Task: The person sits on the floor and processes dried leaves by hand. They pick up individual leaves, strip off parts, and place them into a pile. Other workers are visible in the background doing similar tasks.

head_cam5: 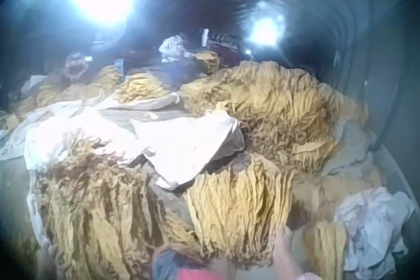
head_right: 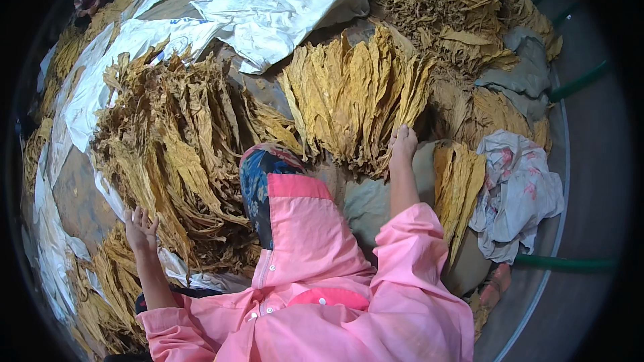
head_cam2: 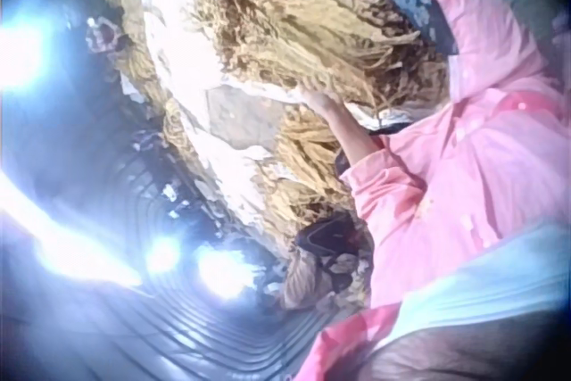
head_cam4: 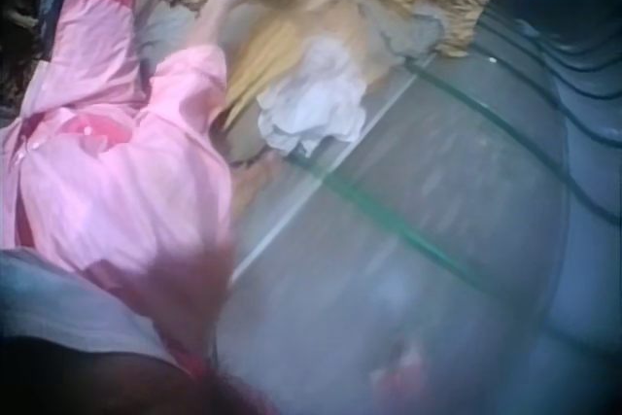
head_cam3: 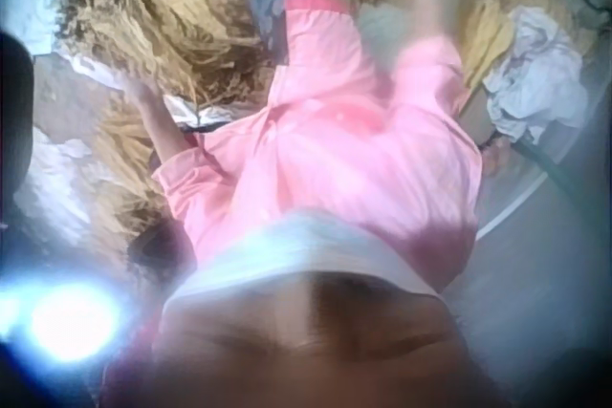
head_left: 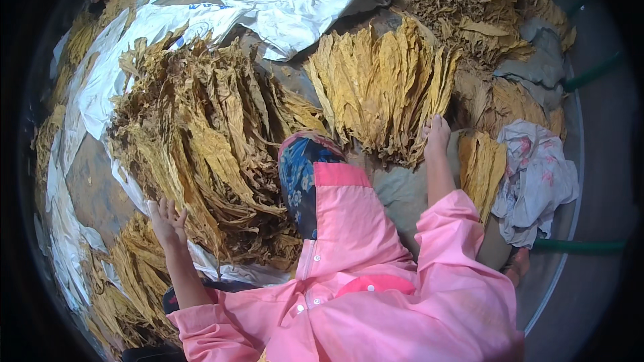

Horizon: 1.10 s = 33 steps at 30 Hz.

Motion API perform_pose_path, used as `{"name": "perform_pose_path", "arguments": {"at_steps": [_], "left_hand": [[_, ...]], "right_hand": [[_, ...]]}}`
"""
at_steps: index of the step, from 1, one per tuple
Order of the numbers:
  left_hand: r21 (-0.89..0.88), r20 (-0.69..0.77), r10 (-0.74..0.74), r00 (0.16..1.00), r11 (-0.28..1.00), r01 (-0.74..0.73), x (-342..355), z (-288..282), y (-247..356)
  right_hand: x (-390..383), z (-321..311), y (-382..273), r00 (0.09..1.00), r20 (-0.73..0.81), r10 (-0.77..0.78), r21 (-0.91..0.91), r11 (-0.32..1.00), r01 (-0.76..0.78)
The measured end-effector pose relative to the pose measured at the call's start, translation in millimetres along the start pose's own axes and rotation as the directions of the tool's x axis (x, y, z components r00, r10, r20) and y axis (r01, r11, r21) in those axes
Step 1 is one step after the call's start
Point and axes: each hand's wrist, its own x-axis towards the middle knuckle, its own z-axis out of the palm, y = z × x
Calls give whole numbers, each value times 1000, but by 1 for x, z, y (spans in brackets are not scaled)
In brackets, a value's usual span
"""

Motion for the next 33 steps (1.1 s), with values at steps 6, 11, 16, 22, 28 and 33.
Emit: {"name": "perform_pose_path", "arguments": {"at_steps": [6,11,16,22,28,33], "left_hand": [[-44,-74,4,997,999,-8,5,-3,5],[-5,-72,78,994,997,-78,-3,-24,2],[-42,-65,68,996,997,-70,-12,-8,14],[25,-51,96,994,995,-95,-22,-13,21],[100,-114,78,990,993,-66,-18,-8,11],[225,-112,67,991,973,-40,-20,-2,3]], "right_hand": [[86,-44,98,980,-146,-136,-802,597,-37],[64,-33,118,993,35,-113,-839,536,90],[68,-61,105,995,-39,89,-804,588,-84],[89,-61,82,929,124,349,-49,937,-346],[87,-46,113,941,97,324,-378,887,-267],[94,-46,133,912,89,401,-348,870,-348]]}}
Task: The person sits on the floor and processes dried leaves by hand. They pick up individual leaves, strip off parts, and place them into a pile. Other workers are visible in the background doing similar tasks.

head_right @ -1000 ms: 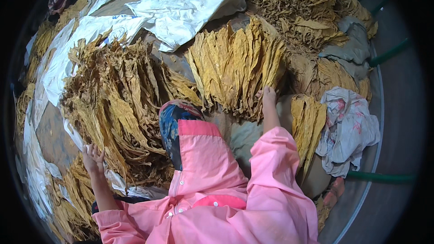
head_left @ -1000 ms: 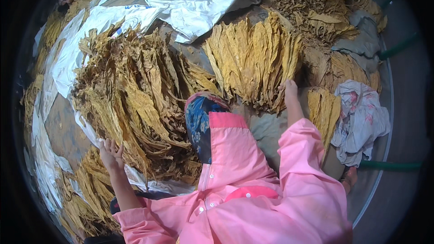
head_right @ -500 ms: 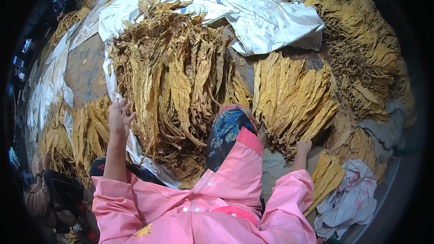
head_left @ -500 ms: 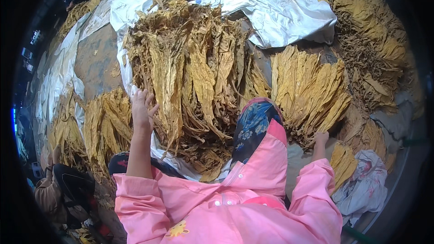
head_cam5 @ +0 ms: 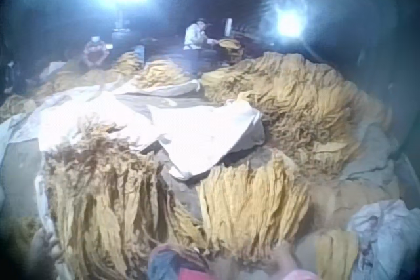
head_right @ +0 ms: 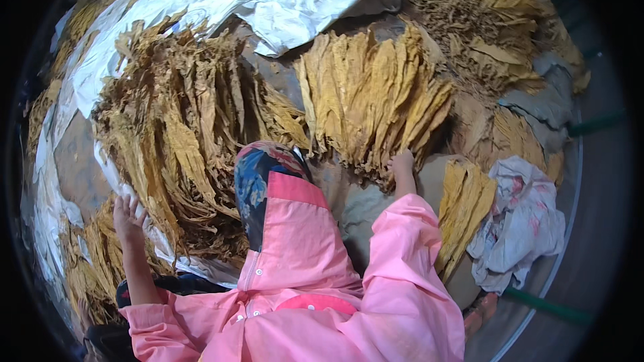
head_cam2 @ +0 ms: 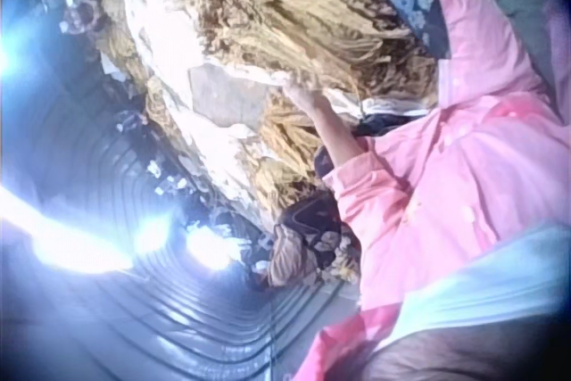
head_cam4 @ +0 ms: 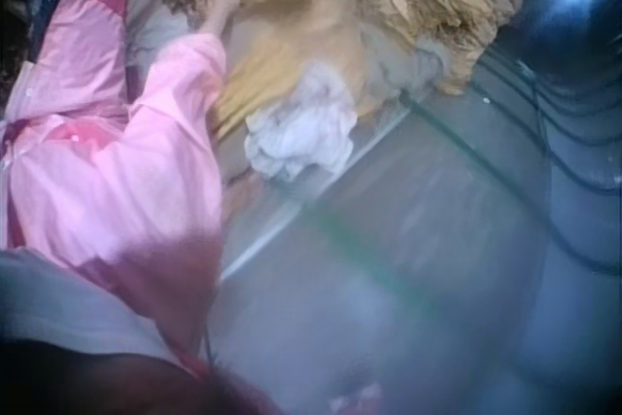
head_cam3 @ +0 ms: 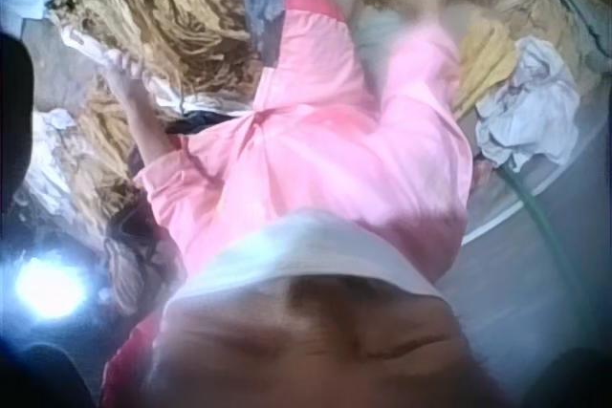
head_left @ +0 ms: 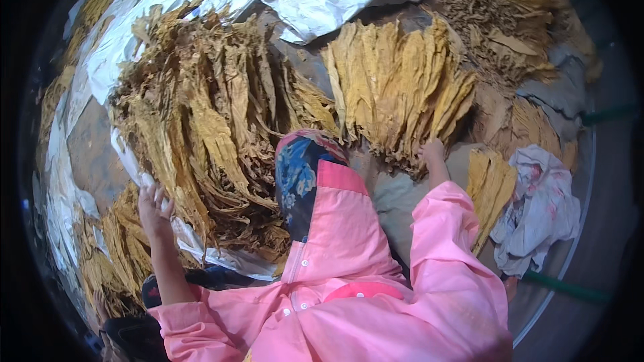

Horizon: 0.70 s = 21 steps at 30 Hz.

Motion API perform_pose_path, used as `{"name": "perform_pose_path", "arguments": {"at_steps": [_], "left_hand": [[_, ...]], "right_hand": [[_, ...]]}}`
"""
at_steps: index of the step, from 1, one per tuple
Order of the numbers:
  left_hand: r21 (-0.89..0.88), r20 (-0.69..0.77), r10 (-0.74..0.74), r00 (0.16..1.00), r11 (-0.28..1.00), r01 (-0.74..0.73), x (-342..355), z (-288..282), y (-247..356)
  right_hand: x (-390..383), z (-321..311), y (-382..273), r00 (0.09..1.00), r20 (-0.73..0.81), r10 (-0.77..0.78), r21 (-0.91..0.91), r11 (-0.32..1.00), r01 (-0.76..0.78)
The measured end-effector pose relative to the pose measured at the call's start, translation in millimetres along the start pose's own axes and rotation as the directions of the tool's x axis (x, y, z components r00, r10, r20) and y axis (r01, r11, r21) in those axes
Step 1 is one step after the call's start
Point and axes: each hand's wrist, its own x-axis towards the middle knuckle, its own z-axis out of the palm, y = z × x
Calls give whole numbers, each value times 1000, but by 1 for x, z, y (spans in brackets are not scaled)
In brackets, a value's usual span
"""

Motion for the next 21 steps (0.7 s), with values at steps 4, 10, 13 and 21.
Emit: {"name": "perform_pose_path", "arguments": {"at_steps": [4,10,13,21], "left_hand": [[46,60,-79,995,996,76,19,12,-13],[533,189,165,968,811,-242,15,9,-36],[722,225,282,932,595,-354,11,5,-43],[669,250,444,860,563,-485,21,-5,-55]], "right_hand": [[42,-65,36,961,212,176,392,886,-249],[-8,-12,14,939,-145,-311,-763,640,94],[-55,12,-14,909,-128,-397,-864,494,94],[-94,28,-47,847,-46,-529,-940,311,143]]}}
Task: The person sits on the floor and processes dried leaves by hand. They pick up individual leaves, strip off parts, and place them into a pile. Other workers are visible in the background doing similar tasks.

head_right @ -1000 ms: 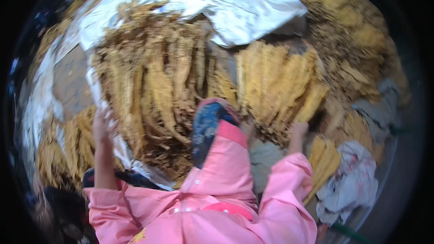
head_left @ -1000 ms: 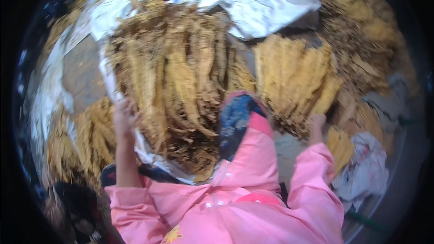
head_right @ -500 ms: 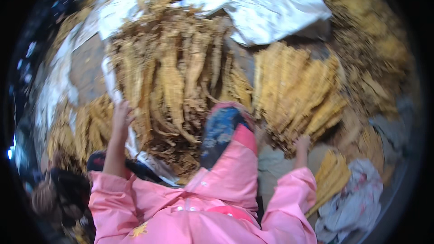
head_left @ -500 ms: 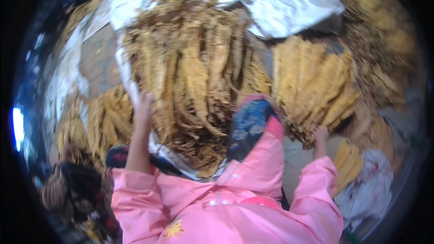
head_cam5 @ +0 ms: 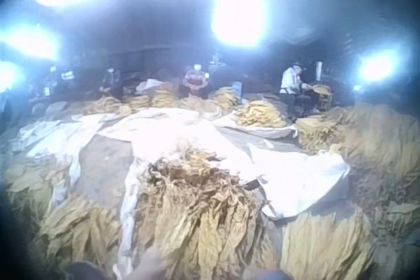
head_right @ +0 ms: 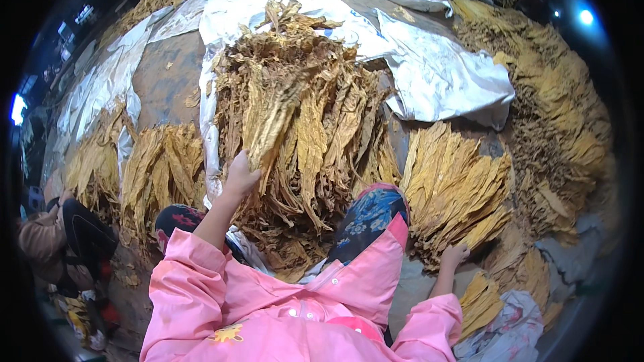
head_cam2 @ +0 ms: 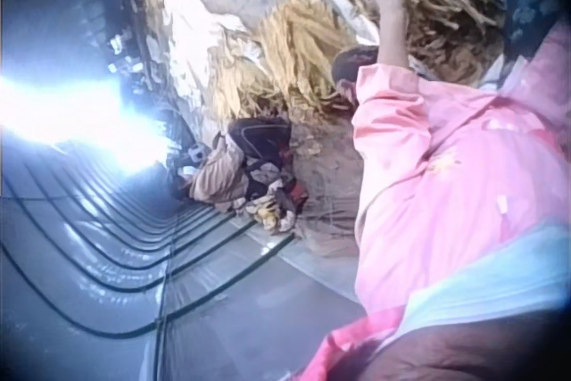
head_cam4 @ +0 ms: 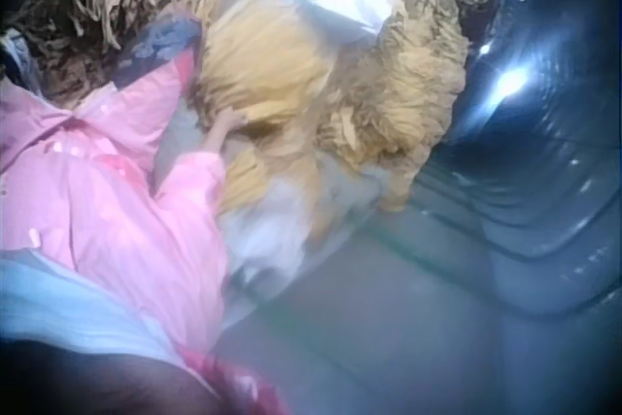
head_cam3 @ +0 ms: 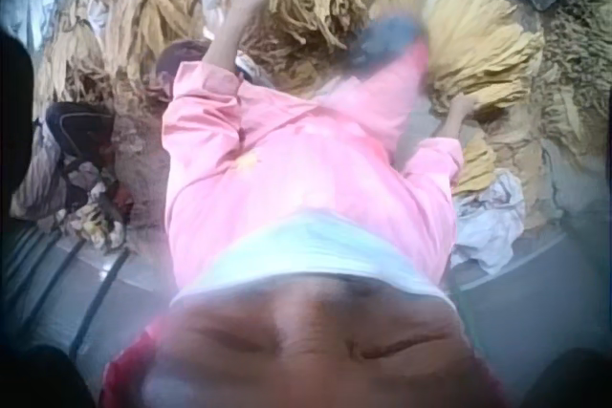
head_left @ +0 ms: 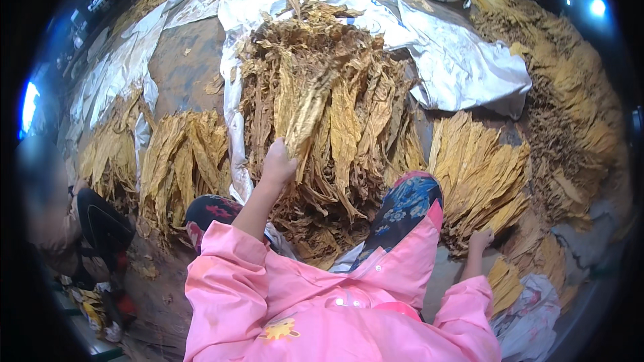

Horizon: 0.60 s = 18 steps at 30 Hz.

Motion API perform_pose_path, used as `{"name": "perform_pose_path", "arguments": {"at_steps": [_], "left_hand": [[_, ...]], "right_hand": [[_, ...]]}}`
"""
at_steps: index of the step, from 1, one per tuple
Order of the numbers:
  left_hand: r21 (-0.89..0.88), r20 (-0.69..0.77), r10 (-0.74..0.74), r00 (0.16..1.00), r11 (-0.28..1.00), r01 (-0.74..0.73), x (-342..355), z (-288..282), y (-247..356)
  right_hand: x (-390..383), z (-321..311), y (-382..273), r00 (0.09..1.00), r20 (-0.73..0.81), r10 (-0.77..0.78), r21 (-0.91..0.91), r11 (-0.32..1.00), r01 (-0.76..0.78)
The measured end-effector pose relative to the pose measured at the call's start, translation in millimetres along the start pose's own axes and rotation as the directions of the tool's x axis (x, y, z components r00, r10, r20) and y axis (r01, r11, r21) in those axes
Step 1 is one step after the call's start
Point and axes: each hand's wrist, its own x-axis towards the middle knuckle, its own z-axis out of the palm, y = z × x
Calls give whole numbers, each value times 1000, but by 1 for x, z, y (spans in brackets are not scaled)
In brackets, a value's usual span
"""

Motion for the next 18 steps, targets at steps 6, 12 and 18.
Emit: {"name": "perform_pose_path", "arguments": {"at_steps": [6,12,18], "left_hand": [[-298,-27,-5,1000,955,-3,-10,-13,35],[-460,-1,-9,1000,888,7,-26,-30,51],[-496,-19,108,994,862,-103,-35,-20,27]], "right_hand": [[-58,-84,-185,830,-127,-544,668,571,476],[-210,-105,-379,533,86,-842,843,346,411],[-270,-6,-426,400,-69,-914,803,187,565]]}}
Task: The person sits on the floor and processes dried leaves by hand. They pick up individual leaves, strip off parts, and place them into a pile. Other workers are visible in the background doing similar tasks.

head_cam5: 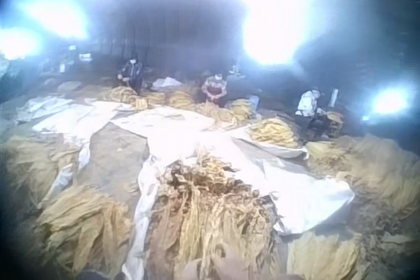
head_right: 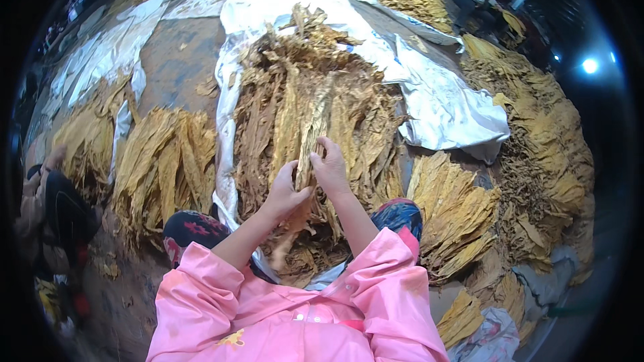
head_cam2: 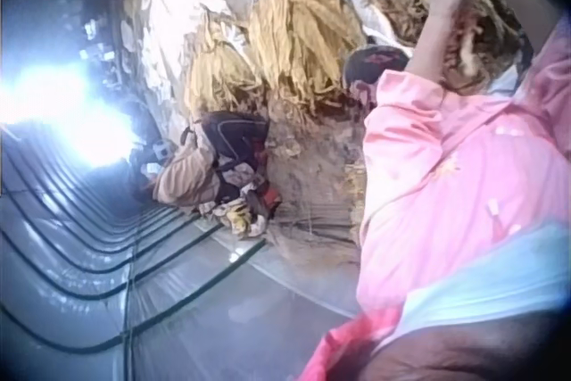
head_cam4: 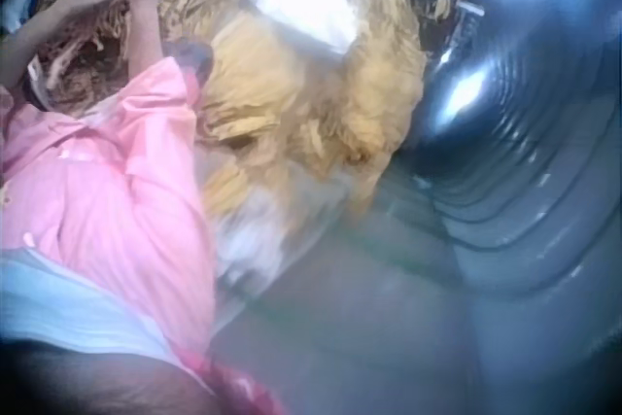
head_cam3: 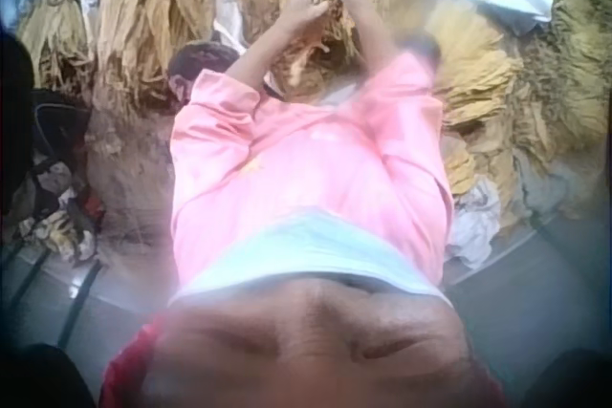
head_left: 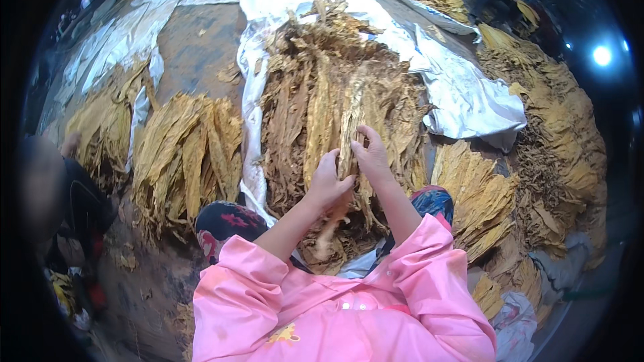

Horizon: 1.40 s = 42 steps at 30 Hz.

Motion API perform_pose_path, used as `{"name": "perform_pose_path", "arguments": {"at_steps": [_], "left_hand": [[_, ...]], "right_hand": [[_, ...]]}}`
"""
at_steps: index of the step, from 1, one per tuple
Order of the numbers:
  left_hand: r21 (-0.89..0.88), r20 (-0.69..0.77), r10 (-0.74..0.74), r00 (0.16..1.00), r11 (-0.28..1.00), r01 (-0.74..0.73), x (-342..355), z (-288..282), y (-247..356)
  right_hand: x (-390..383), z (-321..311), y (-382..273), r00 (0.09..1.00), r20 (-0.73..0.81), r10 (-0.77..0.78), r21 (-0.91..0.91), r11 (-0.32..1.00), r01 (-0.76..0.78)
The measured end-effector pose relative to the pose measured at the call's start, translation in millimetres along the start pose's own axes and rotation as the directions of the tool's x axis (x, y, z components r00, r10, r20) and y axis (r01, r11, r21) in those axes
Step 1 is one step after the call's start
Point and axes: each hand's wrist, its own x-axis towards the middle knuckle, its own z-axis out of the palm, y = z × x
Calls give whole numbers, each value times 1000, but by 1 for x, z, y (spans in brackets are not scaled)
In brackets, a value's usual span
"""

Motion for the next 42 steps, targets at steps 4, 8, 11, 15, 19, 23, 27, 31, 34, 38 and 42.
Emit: {"name": "perform_pose_path", "arguments": {"at_steps": [4,8,11,15,19,23,27,31,34,38,42], "left_hand": [[-117,8,-137,991,984,137,-3,-12,-5],[-571,31,-341,939,766,297,-1,-6,-25],[-823,197,-462,865,402,402,5,-4,-23],[-855,362,-468,806,179,487,10,-10,-14],[-863,246,-491,836,283,420,11,-13,-12],[-844,130,-454,881,416,338,11,-6,-19],[-772,77,-411,908,552,315,8,-4,-19],[-740,97,-385,918,588,325,5,4,-17],[-663,10,-446,895,667,340,6,8,-16],[-839,190,-471,861,379,392,8,6,-20],[-791,156,-538,828,433,431,7,9,-29]], "right_hand": [[-12,23,8,991,82,105,135,984,-116],[-14,21,-19,971,64,229,340,910,-237],[-13,13,-30,980,51,192,355,914,-197],[-12,-1,-27,939,56,338,741,617,-266],[-14,-23,-19,918,59,392,688,651,-322],[-24,-24,-3,981,-71,183,126,977,-173],[-37,-15,-17,1000,-23,-12,-154,988,8],[-39,1,-28,966,190,175,-57,984,-167],[-39,6,-29,979,105,177,-124,979,-164],[-38,8,-25,1000,15,-28,-176,984,30],[-39,10,-14,997,72,20,-123,992,-11]]}}
